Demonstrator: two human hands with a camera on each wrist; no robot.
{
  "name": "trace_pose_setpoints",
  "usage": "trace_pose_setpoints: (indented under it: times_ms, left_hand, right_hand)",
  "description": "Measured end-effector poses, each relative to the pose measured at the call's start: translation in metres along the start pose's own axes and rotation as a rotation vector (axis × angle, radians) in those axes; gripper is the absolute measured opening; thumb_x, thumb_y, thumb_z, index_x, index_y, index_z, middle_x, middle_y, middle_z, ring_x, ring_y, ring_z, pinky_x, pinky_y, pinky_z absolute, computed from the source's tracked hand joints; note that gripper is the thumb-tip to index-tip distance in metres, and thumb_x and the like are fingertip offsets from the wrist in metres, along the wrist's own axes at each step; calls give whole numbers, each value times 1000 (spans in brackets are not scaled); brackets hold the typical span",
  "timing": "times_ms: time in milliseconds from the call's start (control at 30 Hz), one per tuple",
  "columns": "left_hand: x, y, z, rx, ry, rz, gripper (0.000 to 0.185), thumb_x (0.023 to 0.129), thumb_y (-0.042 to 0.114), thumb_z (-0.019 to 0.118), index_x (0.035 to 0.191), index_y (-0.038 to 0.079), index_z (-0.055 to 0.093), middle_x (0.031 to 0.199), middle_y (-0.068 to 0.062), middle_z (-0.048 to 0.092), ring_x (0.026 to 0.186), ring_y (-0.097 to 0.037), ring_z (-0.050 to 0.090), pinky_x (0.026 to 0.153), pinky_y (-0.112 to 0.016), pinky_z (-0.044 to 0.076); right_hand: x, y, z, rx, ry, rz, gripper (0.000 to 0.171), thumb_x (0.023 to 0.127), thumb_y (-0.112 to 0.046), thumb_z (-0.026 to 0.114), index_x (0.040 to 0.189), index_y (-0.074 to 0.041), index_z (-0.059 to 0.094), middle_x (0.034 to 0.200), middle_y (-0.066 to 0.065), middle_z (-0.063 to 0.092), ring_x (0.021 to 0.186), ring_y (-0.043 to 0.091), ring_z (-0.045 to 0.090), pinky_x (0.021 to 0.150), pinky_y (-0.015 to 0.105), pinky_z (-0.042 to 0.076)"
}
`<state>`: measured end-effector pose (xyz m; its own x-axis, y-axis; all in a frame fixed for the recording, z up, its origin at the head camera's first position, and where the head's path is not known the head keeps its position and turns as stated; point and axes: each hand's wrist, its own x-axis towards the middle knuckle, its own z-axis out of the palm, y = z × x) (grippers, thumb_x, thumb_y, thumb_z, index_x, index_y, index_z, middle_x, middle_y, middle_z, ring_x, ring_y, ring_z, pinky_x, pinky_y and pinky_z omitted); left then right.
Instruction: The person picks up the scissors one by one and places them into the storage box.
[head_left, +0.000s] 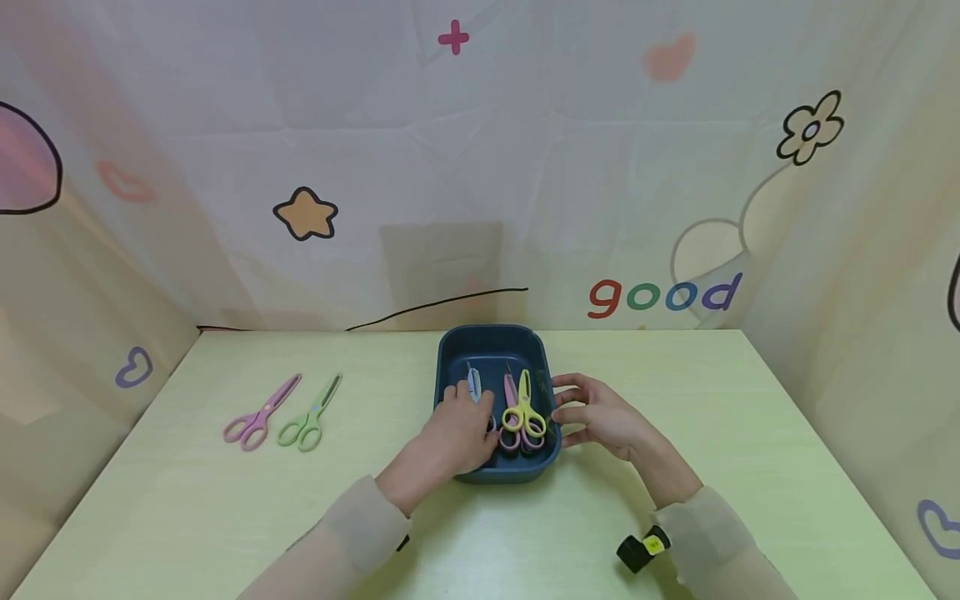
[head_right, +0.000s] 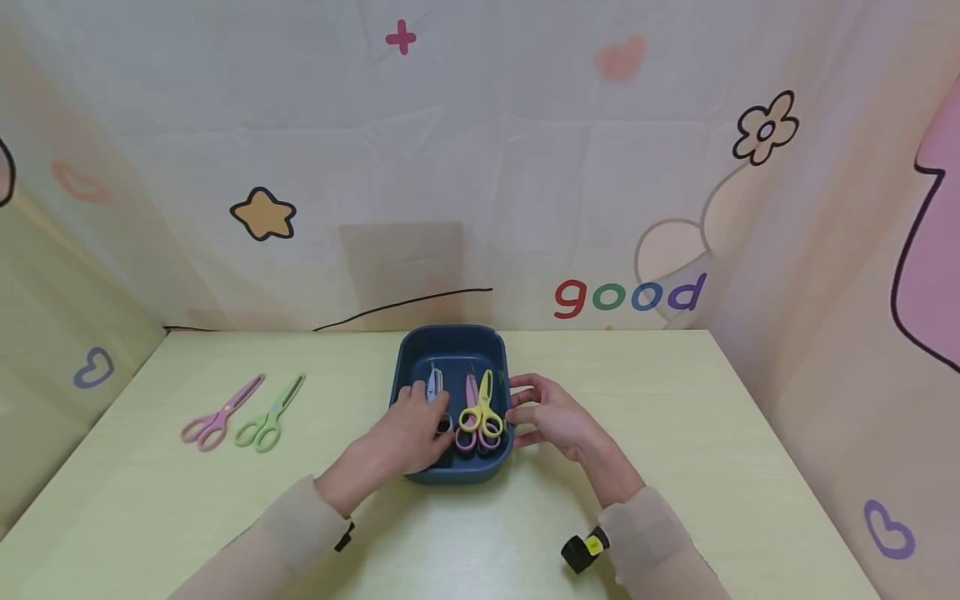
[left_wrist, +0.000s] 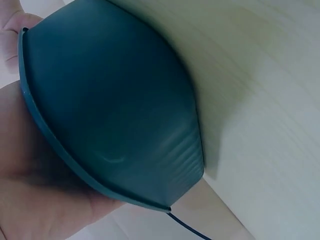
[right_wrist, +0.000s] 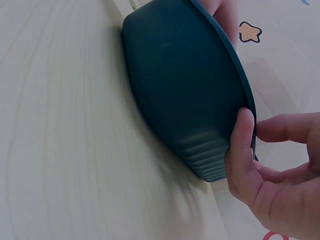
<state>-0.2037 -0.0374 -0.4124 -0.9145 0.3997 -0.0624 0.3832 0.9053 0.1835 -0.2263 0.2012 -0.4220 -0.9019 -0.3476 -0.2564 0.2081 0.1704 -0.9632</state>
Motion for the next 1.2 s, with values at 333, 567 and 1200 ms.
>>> trace_pose_setpoints:
  times_ms: [333, 567, 1200]
  left_hand:
    - [-10, -23, -5, -161, 227, 143, 29, 99, 23, 69, 122, 6, 64, 111, -12, 52, 98, -26, 46, 81, -38, 48]
    - [-18, -42, -10, -255, 386, 122, 25, 98, 21, 70, 119, 7, 65, 113, -10, 56, 101, -27, 51, 86, -41, 48]
    - [-39, -89, -10, -305, 517, 47, 20, 95, 15, 71, 112, 5, 65, 109, -14, 62, 98, -35, 58, 85, -49, 48]
  right_hand:
    - [1, 1, -1, 9, 2, -2, 57, 97, 2, 59, 149, 5, 35, 123, 25, 47, 95, 27, 59, 74, 38, 60]
    - [0, 3, -1, 22, 11, -10, 59, 96, 2, 60, 149, 5, 35, 120, 23, 47, 96, 27, 58, 73, 37, 60]
    - [0, -3, 4, -2, 0, -4, 55, 97, 6, 57, 147, 7, 34, 115, 21, 49, 93, 27, 58, 70, 36, 60]
